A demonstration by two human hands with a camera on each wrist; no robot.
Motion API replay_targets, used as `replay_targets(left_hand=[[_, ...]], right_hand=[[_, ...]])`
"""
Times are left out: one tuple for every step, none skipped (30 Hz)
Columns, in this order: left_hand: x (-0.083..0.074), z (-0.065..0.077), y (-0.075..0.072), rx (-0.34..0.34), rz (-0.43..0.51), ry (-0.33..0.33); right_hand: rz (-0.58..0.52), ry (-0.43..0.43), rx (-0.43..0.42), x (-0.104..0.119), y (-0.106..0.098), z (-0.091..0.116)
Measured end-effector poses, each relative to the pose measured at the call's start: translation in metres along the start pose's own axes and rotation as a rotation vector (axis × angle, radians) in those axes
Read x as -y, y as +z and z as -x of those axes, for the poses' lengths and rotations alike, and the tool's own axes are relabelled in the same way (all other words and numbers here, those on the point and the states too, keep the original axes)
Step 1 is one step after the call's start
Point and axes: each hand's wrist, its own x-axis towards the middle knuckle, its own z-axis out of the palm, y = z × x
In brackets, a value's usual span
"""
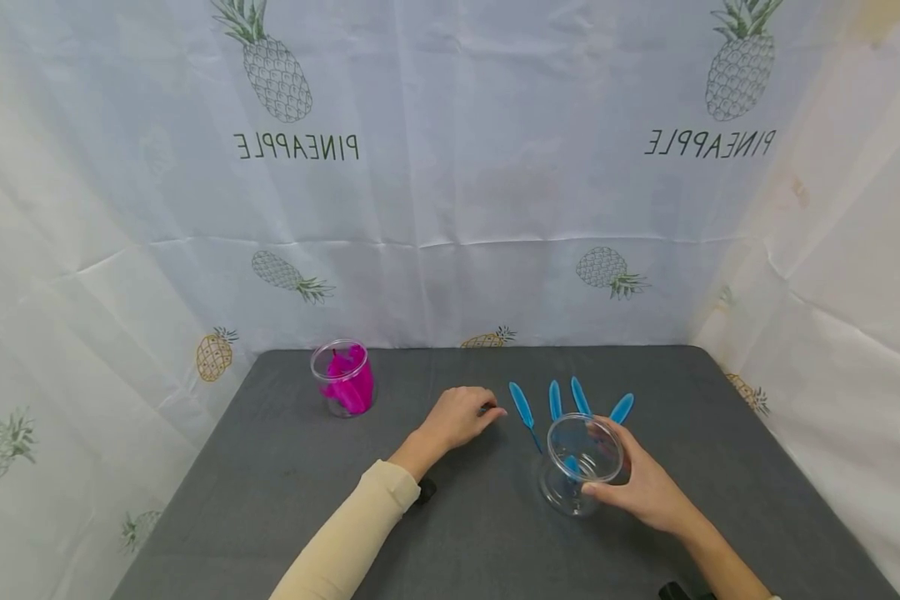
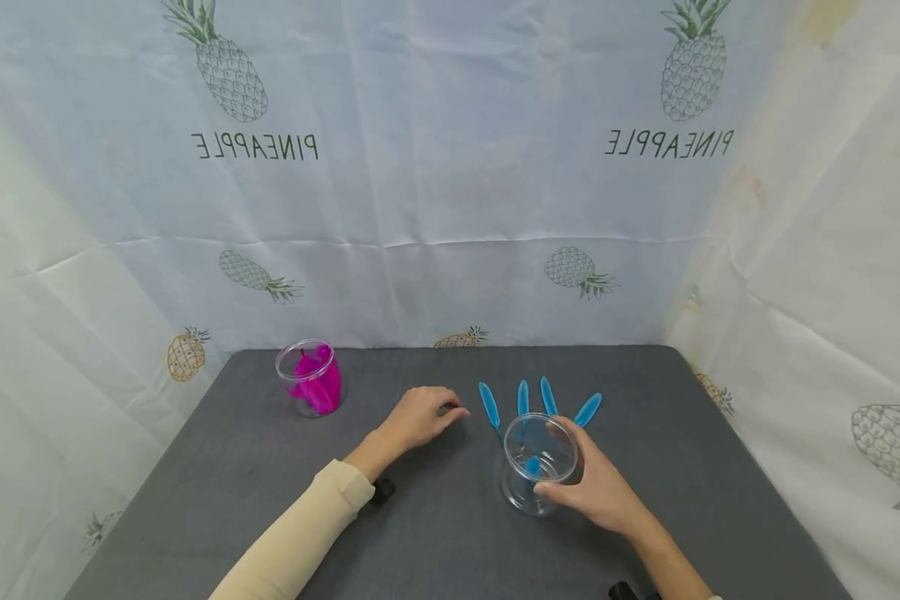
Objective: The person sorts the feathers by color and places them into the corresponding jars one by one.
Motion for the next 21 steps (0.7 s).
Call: replay_targets(left_hand=[[0.000,0.000,-0.001,-0.013,0.011,-0.006],[-0.001,0.000,-0.002,-0.026,0.024,-0.010],[-0.001,0.000,-0.003,-0.039,0.037,-0.013],[-0.002,0.000,-0.003,-0.053,0.048,-0.013],[-0.002,0.000,-0.004,-0.064,0.058,-0.011],[-0.003,0.000,-0.005,-0.076,0.067,-0.007],[-0.003,0.000,-0.006,-0.088,0.077,0.000],[-0.004,0.000,-0.007,-0.100,0.089,0.007],[-0.004,-0.001,-0.009,-0.109,0.101,0.013],[-0.005,-0.001,-0.010,-0.117,0.111,0.019],[-0.006,-0.001,-0.011,-0.122,0.122,0.024],[-0.006,-0.002,-0.012,-0.130,0.131,0.027],[-0.007,-0.002,-0.013,-0.139,0.142,0.032],[-0.008,-0.003,-0.014,-0.148,0.155,0.038],[-0.009,-0.003,-0.016,-0.157,0.169,0.045],[-0.010,-0.003,-0.017,-0.167,0.182,0.054],[-0.011,-0.004,-0.018,-0.177,0.193,0.062],[-0.012,-0.004,-0.019,-0.188,0.204,0.070],[-0.013,-0.004,-0.020,-0.199,0.214,0.078],[-0.014,-0.005,-0.021,-0.208,0.225,0.083],[-0.015,-0.005,-0.022,-0.216,0.240,0.088]], right_hand=[[0.002,0.000,0.000,0.000,0.000,0.000],[0.005,0.000,-0.001,0.000,0.000,0.000],[0.006,0.001,-0.001,0.000,0.000,0.000],[0.009,0.002,-0.001,0.000,0.000,0.001],[0.010,0.003,-0.002,0.000,0.000,0.001],[0.010,0.003,-0.001,0.000,0.000,0.001],[0.010,0.003,0.000,0.000,0.000,0.001],[0.008,0.003,0.000,0.000,0.000,0.001],[0.006,0.003,0.000,0.001,0.000,0.001],[0.006,0.003,0.000,0.001,0.000,0.001],[0.004,0.002,0.000,0.001,0.000,0.001],[0.003,0.002,0.000,0.001,0.000,0.001],[0.003,0.003,0.000,0.001,0.000,0.001],[0.002,0.004,0.000,0.001,0.000,0.001],[0.003,0.005,-0.001,0.001,0.000,0.001],[0.003,0.005,0.000,0.001,0.000,0.001],[0.003,0.007,0.001,0.001,0.000,0.001],[0.003,0.009,0.001,0.001,0.000,0.001],[0.003,0.012,0.002,0.001,0.000,0.001],[0.002,0.014,0.003,0.001,0.000,0.001],[0.001,0.017,0.003,0.001,0.000,0.001]])
